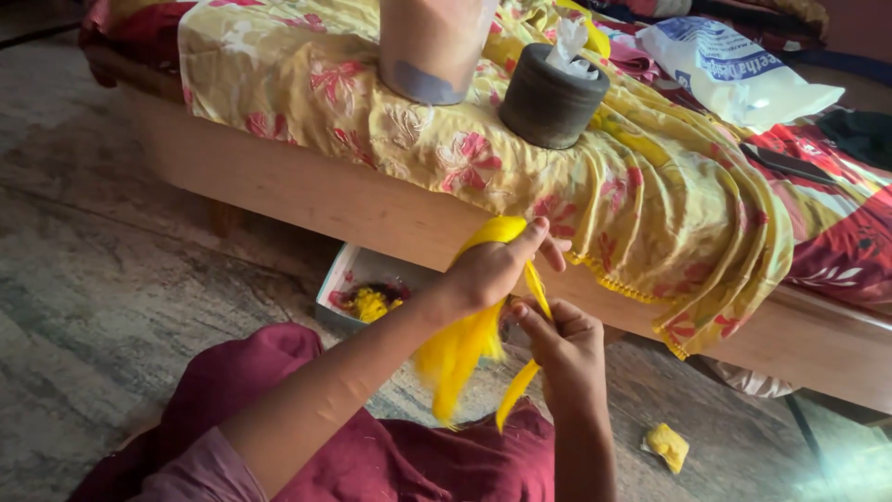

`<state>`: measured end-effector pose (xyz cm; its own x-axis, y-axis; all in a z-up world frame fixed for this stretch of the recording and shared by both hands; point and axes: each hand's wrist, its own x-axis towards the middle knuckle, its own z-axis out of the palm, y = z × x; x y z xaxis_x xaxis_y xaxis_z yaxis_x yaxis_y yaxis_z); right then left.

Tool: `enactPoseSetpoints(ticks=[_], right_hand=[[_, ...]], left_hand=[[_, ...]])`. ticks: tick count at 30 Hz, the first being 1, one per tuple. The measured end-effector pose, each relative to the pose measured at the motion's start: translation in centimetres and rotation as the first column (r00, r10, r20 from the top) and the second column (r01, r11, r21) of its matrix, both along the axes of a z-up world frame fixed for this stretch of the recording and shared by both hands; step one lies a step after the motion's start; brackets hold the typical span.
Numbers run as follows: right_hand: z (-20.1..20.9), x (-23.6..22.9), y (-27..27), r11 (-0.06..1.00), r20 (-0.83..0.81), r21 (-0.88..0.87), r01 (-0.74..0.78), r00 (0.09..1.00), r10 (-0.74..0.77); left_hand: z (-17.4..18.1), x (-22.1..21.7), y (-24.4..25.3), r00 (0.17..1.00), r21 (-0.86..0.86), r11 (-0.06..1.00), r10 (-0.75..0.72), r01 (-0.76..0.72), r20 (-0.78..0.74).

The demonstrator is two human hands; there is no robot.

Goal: The recorder uses a comb to brush and align strands of yellow synthetic yarn or fiber.

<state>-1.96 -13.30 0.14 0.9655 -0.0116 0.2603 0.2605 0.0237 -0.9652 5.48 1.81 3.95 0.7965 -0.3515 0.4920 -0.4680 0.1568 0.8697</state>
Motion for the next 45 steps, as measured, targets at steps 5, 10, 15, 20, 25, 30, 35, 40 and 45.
enactPoseSetpoints(ticks=[5,10,15,20,25,30,35,40,45], right_hand=[[1.5,-1.0,-0.4,0.999,-0.163,0.044,0.025,0.986,-0.018],[3.0,-1.3,0.3,0.999,-0.135,-0.043,0.032,0.99,-0.037],[0.9,0.3,-0.4,0.997,-0.07,-0.072,0.015,0.997,-0.02],[1.4,-0.4,-1.0,0.998,-0.122,-0.039,0.05,0.991,-0.054],[2.6,-0.8,-1.4,1.0,-0.101,0.004,-0.025,0.995,0.026],[3.3,-1.1,-1.5,0.998,-0.118,0.032,-0.052,0.991,0.056],[3.1,-0.6,-1.6,0.946,-0.054,0.255,-0.202,0.973,0.222],[5.0,-1.0,0.5,0.991,-0.116,0.07,-0.11,0.986,0.118],[3.8,-0.3,-0.7,0.998,-0.108,-0.068,-0.019,0.994,0.011]], left_hand=[[0.0,0.0,-0.4,0.999,-0.024,0.999,-0.037,0.037,-0.022],[0.9,-0.5,-0.8,0.994,-0.01,0.998,-0.065,0.065,-0.084],[1.2,-0.7,-0.9,0.995,0.032,0.999,-0.03,0.033,-0.097],[0.4,0.2,-1.1,0.994,-0.012,0.997,-0.083,0.082,-0.066],[0.7,0.2,-1.2,0.993,-0.044,0.995,-0.094,0.091,-0.068],[0.1,0.7,-1.4,0.971,-0.119,0.983,-0.157,0.137,-0.178],[-0.3,0.9,-1.7,0.986,-0.128,0.983,-0.146,0.134,-0.083],[0.4,0.2,-1.4,0.961,-0.083,0.993,-0.1,0.081,-0.26],[-1.1,1.5,-1.6,0.985,-0.119,0.99,-0.087,0.07,-0.148]])
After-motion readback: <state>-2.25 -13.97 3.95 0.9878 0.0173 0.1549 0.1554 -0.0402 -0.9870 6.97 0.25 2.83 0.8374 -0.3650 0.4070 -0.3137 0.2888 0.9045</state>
